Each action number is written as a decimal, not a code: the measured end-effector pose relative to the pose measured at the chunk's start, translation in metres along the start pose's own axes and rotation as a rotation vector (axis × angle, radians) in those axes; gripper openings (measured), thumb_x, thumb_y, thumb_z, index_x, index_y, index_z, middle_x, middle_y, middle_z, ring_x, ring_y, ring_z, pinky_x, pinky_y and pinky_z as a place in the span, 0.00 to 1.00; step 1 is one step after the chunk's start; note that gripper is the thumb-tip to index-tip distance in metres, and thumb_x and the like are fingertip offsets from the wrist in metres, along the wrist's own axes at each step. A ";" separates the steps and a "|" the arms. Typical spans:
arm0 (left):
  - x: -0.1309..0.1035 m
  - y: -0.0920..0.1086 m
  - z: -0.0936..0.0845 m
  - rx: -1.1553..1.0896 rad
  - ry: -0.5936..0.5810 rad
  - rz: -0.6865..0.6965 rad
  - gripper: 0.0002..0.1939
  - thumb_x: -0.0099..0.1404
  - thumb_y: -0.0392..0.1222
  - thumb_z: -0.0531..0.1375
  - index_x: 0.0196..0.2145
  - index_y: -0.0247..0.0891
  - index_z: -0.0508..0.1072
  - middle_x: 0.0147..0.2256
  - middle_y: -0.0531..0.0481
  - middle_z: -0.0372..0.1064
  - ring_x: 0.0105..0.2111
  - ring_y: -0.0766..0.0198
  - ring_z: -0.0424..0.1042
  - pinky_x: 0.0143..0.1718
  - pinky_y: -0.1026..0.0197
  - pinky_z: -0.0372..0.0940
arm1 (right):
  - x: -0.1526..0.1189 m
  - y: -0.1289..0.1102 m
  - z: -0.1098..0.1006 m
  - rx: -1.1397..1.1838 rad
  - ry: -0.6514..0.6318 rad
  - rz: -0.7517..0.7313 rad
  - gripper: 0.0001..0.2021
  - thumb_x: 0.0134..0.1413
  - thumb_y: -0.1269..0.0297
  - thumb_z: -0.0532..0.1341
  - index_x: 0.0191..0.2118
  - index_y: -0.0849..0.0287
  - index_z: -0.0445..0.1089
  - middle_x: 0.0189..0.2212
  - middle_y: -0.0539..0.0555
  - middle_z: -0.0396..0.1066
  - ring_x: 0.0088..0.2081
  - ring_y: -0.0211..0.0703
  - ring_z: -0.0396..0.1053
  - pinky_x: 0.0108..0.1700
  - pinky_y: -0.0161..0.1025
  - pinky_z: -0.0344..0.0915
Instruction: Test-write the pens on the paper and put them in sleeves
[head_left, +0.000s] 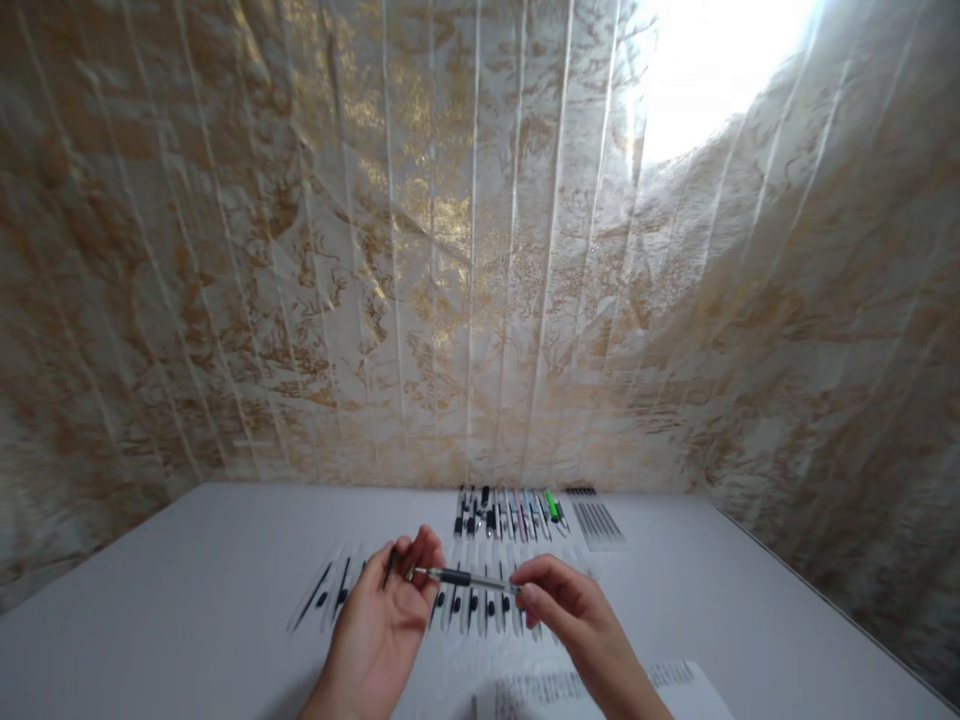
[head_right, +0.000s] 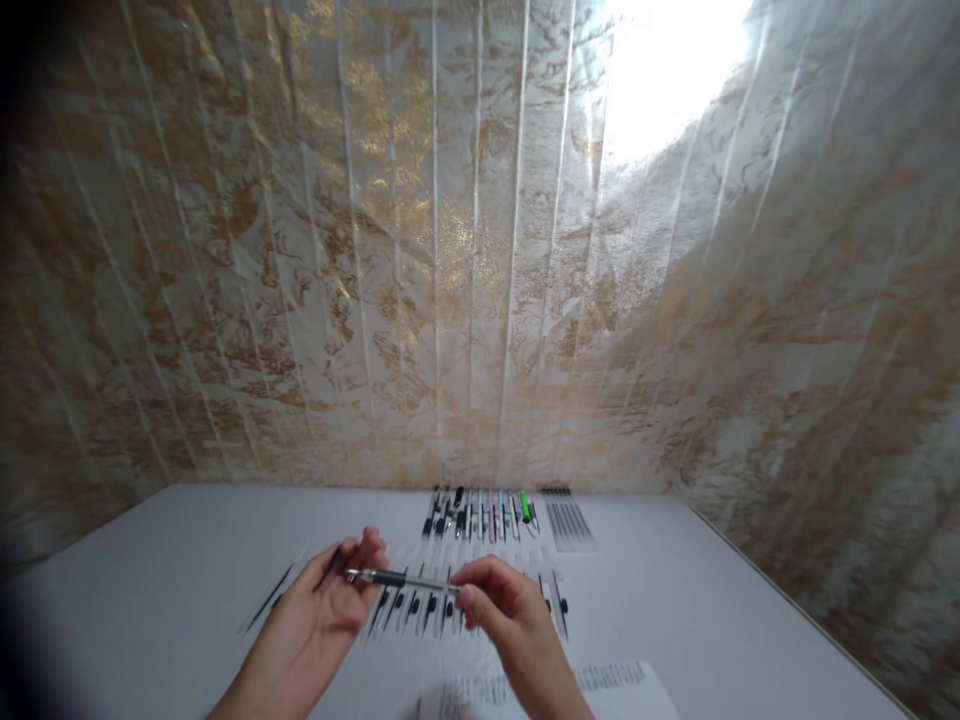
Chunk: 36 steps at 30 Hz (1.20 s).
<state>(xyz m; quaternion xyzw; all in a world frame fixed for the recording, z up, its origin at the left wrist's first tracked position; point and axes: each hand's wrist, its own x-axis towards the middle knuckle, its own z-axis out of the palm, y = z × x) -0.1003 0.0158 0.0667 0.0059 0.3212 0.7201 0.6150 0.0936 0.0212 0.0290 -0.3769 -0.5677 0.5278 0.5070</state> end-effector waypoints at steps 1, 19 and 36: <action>0.001 0.001 -0.001 -0.008 -0.002 0.000 0.19 0.67 0.25 0.48 0.20 0.31 0.67 0.31 0.38 0.75 0.30 0.61 0.78 0.31 0.60 0.73 | -0.001 0.001 0.002 -0.007 -0.005 0.000 0.16 0.47 0.49 0.68 0.32 0.59 0.76 0.22 0.48 0.67 0.25 0.37 0.63 0.30 0.35 0.59; -0.010 0.009 0.004 -0.051 -0.075 0.182 0.21 0.71 0.33 0.45 0.22 0.35 0.65 0.40 0.36 0.78 0.45 0.59 0.77 0.43 0.59 0.68 | -0.007 0.033 0.039 0.140 0.108 0.070 0.20 0.43 0.46 0.69 0.27 0.61 0.74 0.20 0.50 0.70 0.19 0.34 0.61 0.22 0.32 0.60; -0.012 0.006 0.004 -0.008 -0.122 0.229 0.20 0.71 0.34 0.46 0.22 0.36 0.66 0.43 0.41 0.75 0.49 0.61 0.72 0.49 0.60 0.66 | -0.007 0.053 0.059 0.576 0.188 0.266 0.21 0.31 0.52 0.77 0.27 0.64 0.75 0.19 0.51 0.71 0.19 0.32 0.63 0.21 0.30 0.61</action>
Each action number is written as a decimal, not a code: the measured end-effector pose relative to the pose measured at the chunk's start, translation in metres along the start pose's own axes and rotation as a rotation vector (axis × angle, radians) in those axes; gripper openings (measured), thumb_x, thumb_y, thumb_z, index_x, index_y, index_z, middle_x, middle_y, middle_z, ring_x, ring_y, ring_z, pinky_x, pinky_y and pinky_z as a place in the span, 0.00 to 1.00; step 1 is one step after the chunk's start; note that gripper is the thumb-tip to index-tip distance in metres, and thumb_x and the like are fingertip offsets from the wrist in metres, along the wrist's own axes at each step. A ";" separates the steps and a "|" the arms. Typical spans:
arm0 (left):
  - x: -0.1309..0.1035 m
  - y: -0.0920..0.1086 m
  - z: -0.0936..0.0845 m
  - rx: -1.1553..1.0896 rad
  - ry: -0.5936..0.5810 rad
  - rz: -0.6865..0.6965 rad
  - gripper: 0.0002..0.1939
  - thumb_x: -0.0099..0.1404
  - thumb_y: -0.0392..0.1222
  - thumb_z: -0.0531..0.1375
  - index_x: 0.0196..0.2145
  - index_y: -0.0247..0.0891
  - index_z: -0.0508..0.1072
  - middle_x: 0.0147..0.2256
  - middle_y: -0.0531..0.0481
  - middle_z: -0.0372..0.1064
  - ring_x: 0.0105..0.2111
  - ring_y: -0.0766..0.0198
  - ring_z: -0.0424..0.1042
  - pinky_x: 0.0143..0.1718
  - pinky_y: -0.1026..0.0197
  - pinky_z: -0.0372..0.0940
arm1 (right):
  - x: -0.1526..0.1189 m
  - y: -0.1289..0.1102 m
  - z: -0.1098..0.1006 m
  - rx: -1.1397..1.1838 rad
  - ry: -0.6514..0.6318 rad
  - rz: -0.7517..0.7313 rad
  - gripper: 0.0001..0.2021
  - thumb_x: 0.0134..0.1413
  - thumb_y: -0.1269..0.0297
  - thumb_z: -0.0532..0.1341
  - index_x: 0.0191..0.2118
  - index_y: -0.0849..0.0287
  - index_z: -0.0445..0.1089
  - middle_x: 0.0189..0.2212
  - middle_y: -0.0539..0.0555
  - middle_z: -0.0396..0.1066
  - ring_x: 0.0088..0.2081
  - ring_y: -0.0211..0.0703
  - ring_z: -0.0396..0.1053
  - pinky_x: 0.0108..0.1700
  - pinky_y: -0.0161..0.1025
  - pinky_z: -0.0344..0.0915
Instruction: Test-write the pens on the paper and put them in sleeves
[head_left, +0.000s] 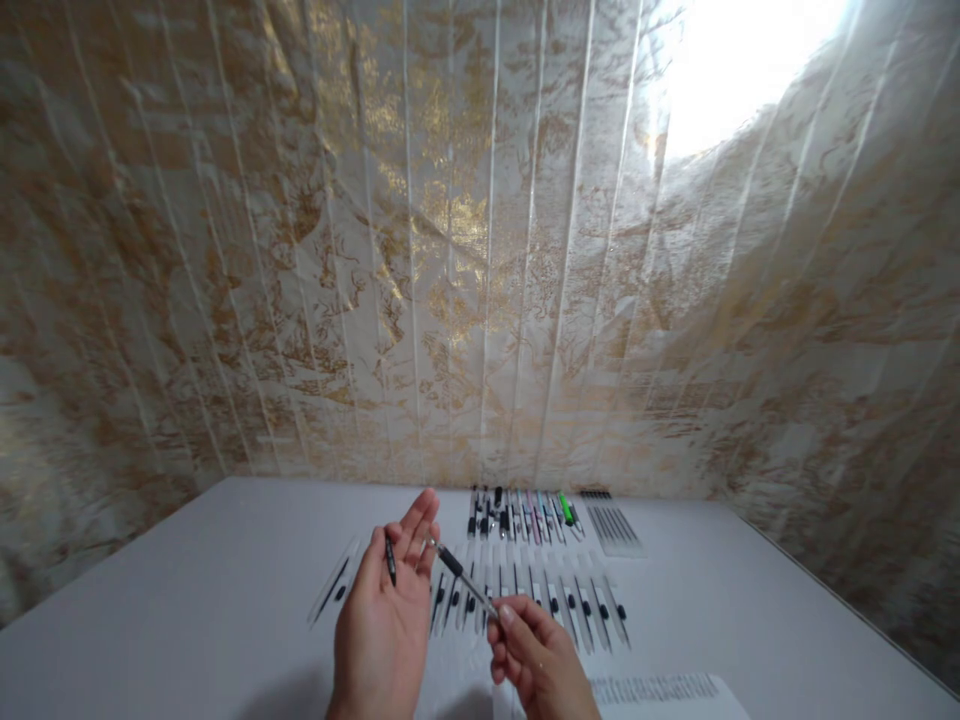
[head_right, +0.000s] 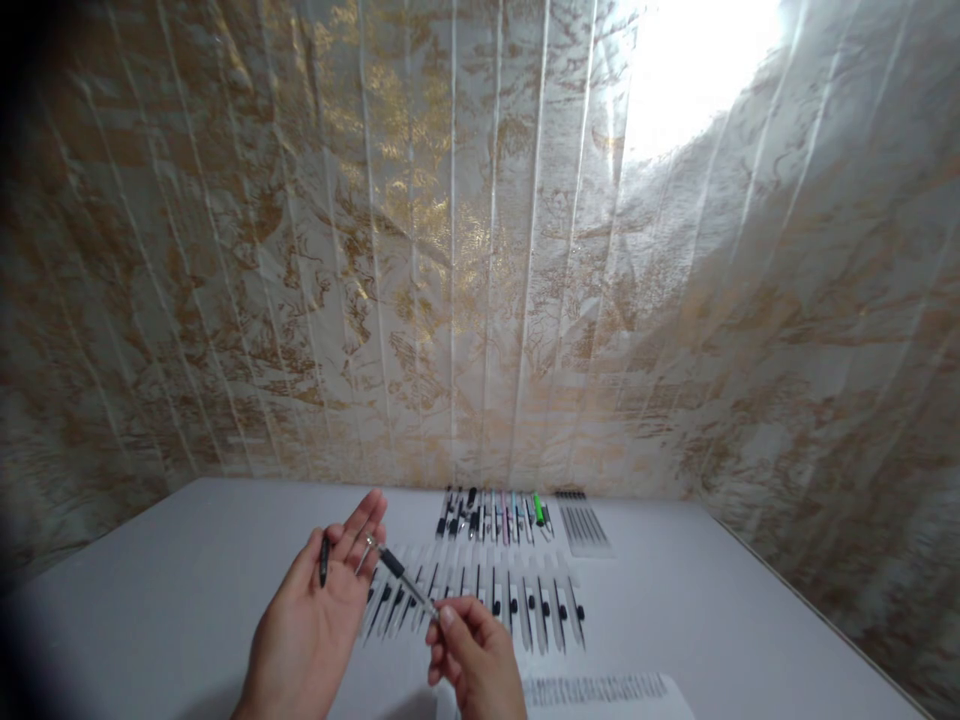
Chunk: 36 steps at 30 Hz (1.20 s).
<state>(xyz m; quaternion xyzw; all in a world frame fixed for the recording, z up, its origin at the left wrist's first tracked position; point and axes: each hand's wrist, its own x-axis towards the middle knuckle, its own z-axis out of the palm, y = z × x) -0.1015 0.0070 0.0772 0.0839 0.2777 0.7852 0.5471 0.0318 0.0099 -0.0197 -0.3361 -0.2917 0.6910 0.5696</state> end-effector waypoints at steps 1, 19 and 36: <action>0.003 -0.001 -0.003 0.029 0.003 0.023 0.18 0.70 0.33 0.48 0.24 0.36 0.68 0.41 0.42 0.75 0.44 0.63 0.74 0.44 0.62 0.68 | 0.000 -0.001 0.000 0.019 0.003 -0.004 0.20 0.31 0.53 0.77 0.27 0.64 0.75 0.19 0.51 0.71 0.19 0.32 0.63 0.21 0.30 0.61; 0.010 -0.009 -0.015 0.565 -0.192 0.084 0.27 0.43 0.58 0.72 0.36 0.37 0.78 0.26 0.57 0.66 0.24 0.71 0.56 0.26 0.70 0.55 | -0.001 -0.031 -0.015 -0.383 0.056 -0.363 0.16 0.42 0.51 0.71 0.33 0.57 0.75 0.26 0.51 0.71 0.30 0.42 0.67 0.33 0.36 0.65; 0.004 -0.017 -0.020 0.565 -0.192 0.088 0.27 0.44 0.58 0.72 0.38 0.40 0.78 0.27 0.57 0.66 0.27 0.70 0.58 0.31 0.69 0.58 | -0.009 -0.066 -0.012 -0.659 -0.018 -0.329 0.26 0.50 0.37 0.59 0.36 0.59 0.69 0.18 0.44 0.58 0.20 0.35 0.54 0.22 0.33 0.54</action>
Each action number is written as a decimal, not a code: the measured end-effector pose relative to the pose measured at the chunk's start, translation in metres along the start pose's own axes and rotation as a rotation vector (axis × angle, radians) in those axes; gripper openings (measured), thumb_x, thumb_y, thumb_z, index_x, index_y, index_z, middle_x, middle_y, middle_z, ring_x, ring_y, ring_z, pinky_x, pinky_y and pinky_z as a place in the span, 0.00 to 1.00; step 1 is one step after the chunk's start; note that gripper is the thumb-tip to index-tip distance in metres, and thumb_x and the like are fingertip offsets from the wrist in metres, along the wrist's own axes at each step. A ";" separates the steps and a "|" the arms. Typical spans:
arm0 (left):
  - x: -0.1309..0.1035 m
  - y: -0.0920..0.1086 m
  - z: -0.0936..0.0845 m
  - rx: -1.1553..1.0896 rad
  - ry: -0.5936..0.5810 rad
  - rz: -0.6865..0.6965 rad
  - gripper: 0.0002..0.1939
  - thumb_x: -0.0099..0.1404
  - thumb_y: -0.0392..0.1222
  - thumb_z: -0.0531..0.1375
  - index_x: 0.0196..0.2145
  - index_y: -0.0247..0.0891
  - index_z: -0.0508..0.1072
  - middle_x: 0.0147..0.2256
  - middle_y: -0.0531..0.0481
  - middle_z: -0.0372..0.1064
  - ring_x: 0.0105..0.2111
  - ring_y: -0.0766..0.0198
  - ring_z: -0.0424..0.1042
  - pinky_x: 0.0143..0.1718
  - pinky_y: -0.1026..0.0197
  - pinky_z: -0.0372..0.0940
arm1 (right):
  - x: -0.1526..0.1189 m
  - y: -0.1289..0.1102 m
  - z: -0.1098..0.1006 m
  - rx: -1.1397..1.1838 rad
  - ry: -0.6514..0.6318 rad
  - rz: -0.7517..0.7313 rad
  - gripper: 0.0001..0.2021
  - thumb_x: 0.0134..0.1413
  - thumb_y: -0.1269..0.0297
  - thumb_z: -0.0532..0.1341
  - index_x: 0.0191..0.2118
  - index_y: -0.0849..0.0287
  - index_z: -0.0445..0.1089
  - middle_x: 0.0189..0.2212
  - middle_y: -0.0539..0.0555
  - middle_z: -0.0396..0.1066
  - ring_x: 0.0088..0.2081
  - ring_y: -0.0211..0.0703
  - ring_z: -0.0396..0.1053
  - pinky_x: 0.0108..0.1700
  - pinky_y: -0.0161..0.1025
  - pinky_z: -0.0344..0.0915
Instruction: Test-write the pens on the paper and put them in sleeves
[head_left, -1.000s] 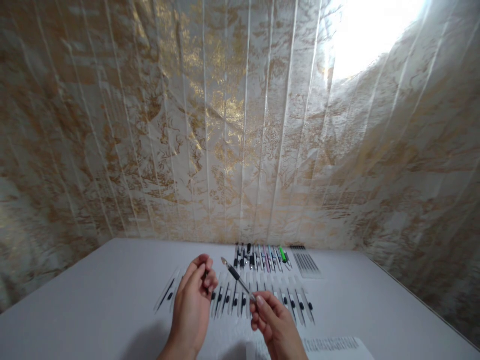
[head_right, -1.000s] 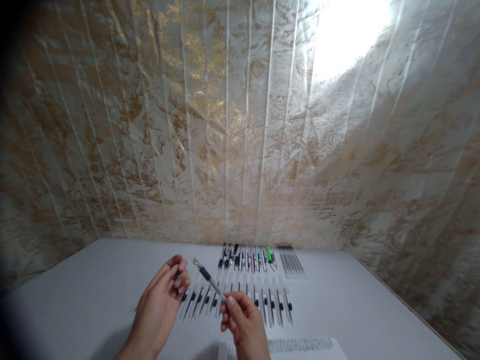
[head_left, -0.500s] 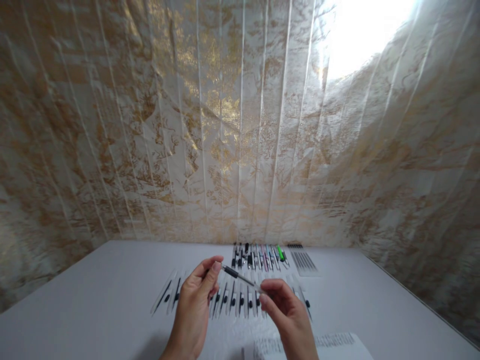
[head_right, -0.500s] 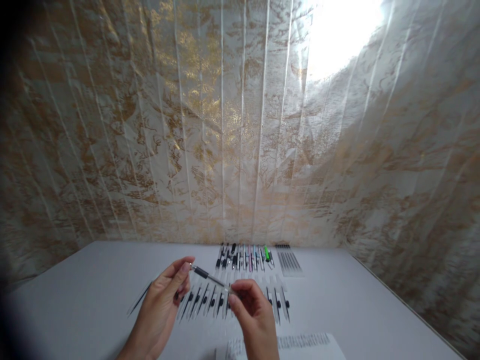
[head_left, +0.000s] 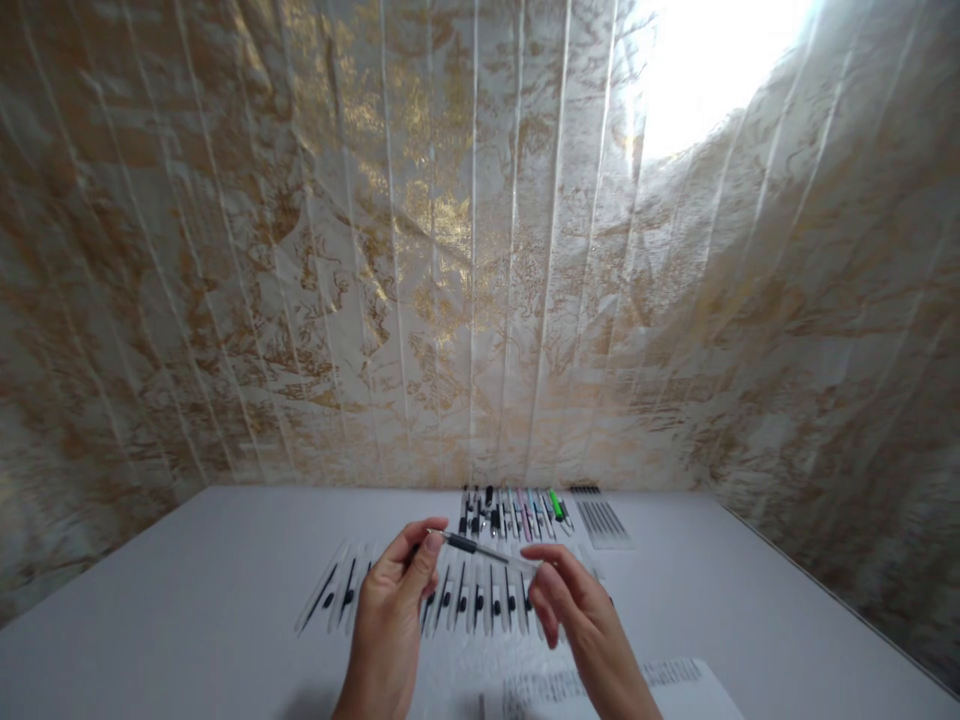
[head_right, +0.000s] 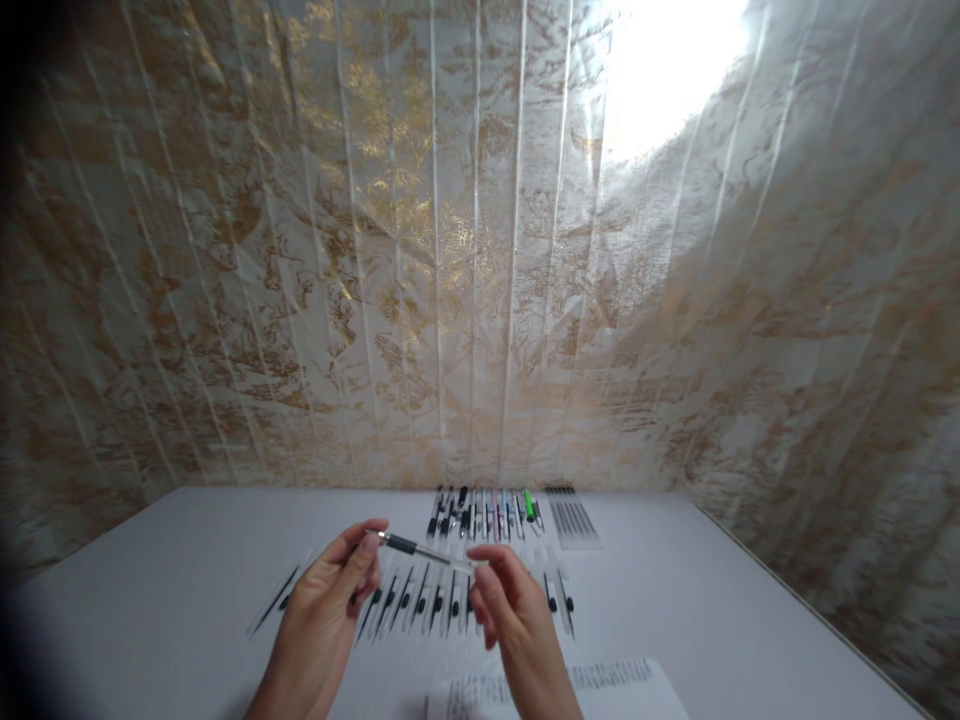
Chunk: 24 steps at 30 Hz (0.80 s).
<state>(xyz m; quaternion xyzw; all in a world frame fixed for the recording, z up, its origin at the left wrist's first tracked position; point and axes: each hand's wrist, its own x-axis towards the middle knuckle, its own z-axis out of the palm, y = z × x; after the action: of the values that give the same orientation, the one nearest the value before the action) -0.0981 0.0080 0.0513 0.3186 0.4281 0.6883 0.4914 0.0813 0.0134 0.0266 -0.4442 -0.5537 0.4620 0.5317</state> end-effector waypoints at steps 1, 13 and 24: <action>0.000 -0.001 -0.001 0.001 0.010 0.006 0.27 0.44 0.59 0.72 0.38 0.40 0.78 0.27 0.57 0.66 0.28 0.69 0.58 0.32 0.69 0.58 | 0.000 -0.001 -0.001 0.013 0.000 -0.031 0.25 0.48 0.39 0.62 0.39 0.58 0.68 0.20 0.44 0.59 0.22 0.36 0.56 0.22 0.32 0.55; -0.002 -0.004 0.002 0.028 0.007 0.026 0.27 0.46 0.61 0.70 0.37 0.40 0.77 0.22 0.58 0.61 0.25 0.69 0.56 0.28 0.70 0.56 | 0.001 -0.008 -0.007 -0.021 -0.042 -0.049 0.23 0.49 0.40 0.63 0.37 0.58 0.67 0.22 0.45 0.60 0.22 0.36 0.55 0.22 0.32 0.54; -0.007 -0.013 0.003 0.019 -0.008 -0.003 0.25 0.47 0.60 0.71 0.36 0.40 0.77 0.25 0.58 0.64 0.26 0.70 0.58 0.29 0.71 0.58 | 0.003 -0.014 -0.016 -0.089 -0.061 -0.048 0.22 0.50 0.40 0.62 0.35 0.57 0.66 0.22 0.44 0.57 0.22 0.35 0.53 0.22 0.32 0.52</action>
<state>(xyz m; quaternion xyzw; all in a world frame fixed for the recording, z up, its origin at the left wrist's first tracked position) -0.0882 0.0041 0.0412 0.3254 0.4332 0.6822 0.4909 0.0976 0.0150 0.0409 -0.4397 -0.6003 0.4373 0.5050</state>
